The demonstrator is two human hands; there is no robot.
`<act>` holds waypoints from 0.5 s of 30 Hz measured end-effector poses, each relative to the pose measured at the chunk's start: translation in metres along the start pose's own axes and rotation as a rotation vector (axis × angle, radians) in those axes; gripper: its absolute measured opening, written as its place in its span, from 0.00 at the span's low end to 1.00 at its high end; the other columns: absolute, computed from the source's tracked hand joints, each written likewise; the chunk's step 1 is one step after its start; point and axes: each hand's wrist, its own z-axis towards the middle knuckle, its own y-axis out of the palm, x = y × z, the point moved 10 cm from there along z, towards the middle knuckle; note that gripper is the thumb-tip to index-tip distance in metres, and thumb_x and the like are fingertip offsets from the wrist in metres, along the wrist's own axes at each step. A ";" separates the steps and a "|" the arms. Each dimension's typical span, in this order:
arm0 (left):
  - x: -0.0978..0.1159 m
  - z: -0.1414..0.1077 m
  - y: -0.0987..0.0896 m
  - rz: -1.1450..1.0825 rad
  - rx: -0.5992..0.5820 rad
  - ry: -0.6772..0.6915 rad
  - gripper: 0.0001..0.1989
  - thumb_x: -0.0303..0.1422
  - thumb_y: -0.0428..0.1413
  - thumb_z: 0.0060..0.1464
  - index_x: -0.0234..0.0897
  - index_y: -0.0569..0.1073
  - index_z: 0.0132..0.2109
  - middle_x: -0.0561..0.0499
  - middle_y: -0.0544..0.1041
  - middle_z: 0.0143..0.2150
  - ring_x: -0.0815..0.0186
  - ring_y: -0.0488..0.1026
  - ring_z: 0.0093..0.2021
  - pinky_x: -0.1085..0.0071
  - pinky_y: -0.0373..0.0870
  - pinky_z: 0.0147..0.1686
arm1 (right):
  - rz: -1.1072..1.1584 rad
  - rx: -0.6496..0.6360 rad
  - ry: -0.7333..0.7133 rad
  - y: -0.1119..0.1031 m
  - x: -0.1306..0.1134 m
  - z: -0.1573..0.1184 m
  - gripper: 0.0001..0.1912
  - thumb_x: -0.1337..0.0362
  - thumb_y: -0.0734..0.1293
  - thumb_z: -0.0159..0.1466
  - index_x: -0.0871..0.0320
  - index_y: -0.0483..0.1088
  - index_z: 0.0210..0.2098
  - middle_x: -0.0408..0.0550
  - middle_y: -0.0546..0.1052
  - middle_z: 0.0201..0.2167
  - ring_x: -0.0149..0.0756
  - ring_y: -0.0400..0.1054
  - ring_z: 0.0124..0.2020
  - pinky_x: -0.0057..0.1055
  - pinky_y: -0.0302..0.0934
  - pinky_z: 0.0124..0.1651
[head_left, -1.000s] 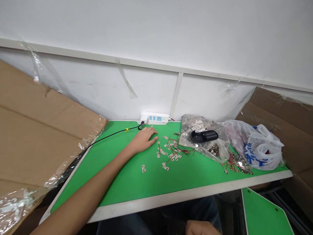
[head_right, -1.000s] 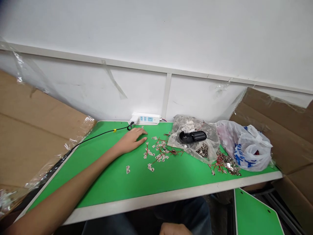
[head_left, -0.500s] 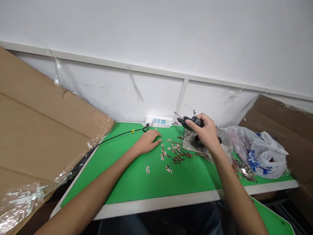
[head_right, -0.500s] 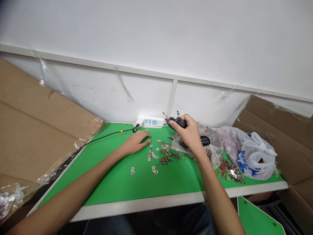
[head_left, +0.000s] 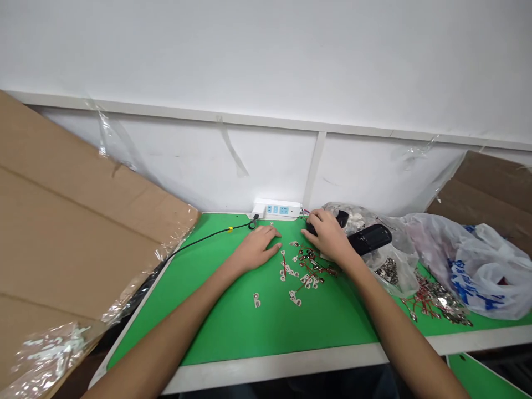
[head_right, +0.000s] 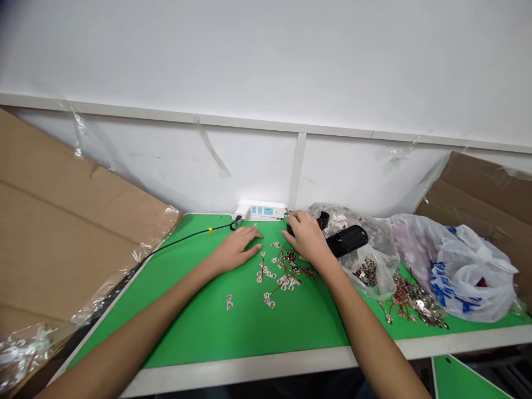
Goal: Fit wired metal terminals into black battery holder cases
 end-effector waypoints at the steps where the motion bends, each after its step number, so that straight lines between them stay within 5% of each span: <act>1: 0.000 0.000 0.000 0.003 -0.002 -0.001 0.17 0.44 0.51 0.73 0.41 0.74 0.57 0.42 0.78 0.57 0.50 0.73 0.59 0.49 0.72 0.61 | -0.020 0.007 -0.012 0.000 -0.003 -0.001 0.07 0.59 0.69 0.72 0.55 0.72 0.46 0.61 0.75 0.57 0.58 0.69 0.59 0.53 0.66 0.58; 5: 0.000 0.001 0.002 0.007 -0.009 -0.008 0.17 0.44 0.51 0.72 0.40 0.74 0.57 0.42 0.78 0.59 0.50 0.73 0.60 0.49 0.71 0.62 | 0.023 0.100 0.020 -0.015 -0.002 -0.006 0.11 0.57 0.66 0.74 0.55 0.72 0.51 0.63 0.74 0.60 0.60 0.66 0.63 0.60 0.63 0.64; 11: -0.002 0.001 0.003 0.006 0.006 -0.009 0.17 0.44 0.52 0.71 0.40 0.74 0.57 0.42 0.78 0.58 0.49 0.74 0.59 0.49 0.72 0.60 | 0.274 0.491 0.296 -0.062 0.039 -0.024 0.13 0.57 0.62 0.75 0.56 0.64 0.55 0.64 0.71 0.59 0.54 0.66 0.65 0.59 0.61 0.69; 15: -0.002 0.002 0.004 0.019 0.015 -0.003 0.17 0.44 0.51 0.71 0.40 0.74 0.57 0.42 0.78 0.57 0.49 0.74 0.59 0.49 0.72 0.60 | 0.306 0.504 0.365 -0.059 0.053 -0.027 0.22 0.56 0.64 0.72 0.57 0.59 0.61 0.66 0.68 0.63 0.54 0.66 0.66 0.59 0.61 0.71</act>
